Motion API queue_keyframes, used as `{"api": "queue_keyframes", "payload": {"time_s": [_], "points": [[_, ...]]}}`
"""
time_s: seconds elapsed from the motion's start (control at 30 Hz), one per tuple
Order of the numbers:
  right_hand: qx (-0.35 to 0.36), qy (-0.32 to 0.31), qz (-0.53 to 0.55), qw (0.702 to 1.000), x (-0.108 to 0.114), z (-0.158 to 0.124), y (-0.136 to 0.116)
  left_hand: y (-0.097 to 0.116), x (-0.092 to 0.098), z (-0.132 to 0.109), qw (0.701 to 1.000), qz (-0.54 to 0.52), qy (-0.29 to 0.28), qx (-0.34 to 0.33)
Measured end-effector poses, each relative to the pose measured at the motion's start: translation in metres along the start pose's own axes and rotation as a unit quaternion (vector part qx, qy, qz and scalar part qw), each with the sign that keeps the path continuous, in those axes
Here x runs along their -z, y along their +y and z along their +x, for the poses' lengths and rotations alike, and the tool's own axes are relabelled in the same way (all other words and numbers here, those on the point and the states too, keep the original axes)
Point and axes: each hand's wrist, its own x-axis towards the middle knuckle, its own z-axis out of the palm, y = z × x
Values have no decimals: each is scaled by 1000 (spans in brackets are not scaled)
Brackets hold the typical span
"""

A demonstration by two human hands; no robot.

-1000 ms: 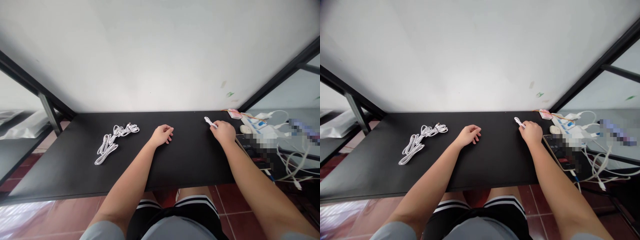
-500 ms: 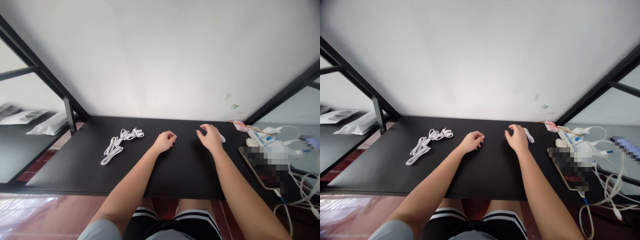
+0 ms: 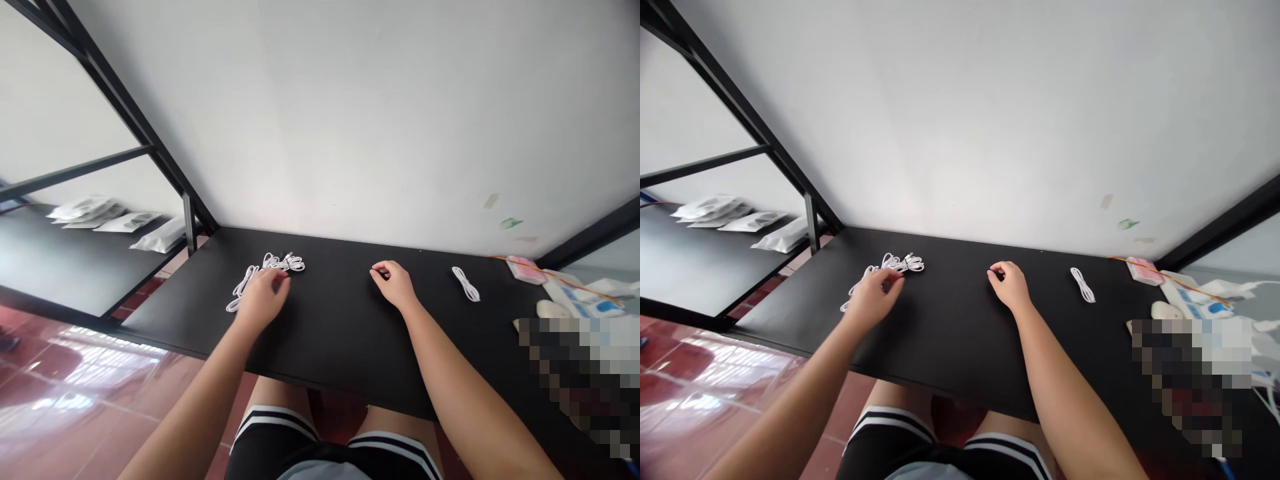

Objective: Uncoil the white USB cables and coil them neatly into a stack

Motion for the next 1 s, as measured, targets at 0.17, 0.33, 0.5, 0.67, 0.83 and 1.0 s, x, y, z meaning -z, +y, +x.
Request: {"api": "queue_keyframes", "payload": {"time_s": [0.17,0.33,0.5,0.67,0.83,1.0], "points": [[-6,-12,-8,1000,-2,4,1,-63,33,-39,979,185,50,73],[-17,-10,-3,1000,-5,4,4,-97,36,-58,983,137,-6,120],[-18,-14,-1,1000,-5,5,5,-101,27,-57,986,123,4,110],[-20,-21,1,1000,-5,6,3,-80,18,-58,988,63,19,141],[-21,-16,10,1000,-4,5,-2,-48,7,-61,983,-52,43,170],[-26,-10,54,998,-3,4,-4,2,-5,-37,951,-260,21,165]]}}
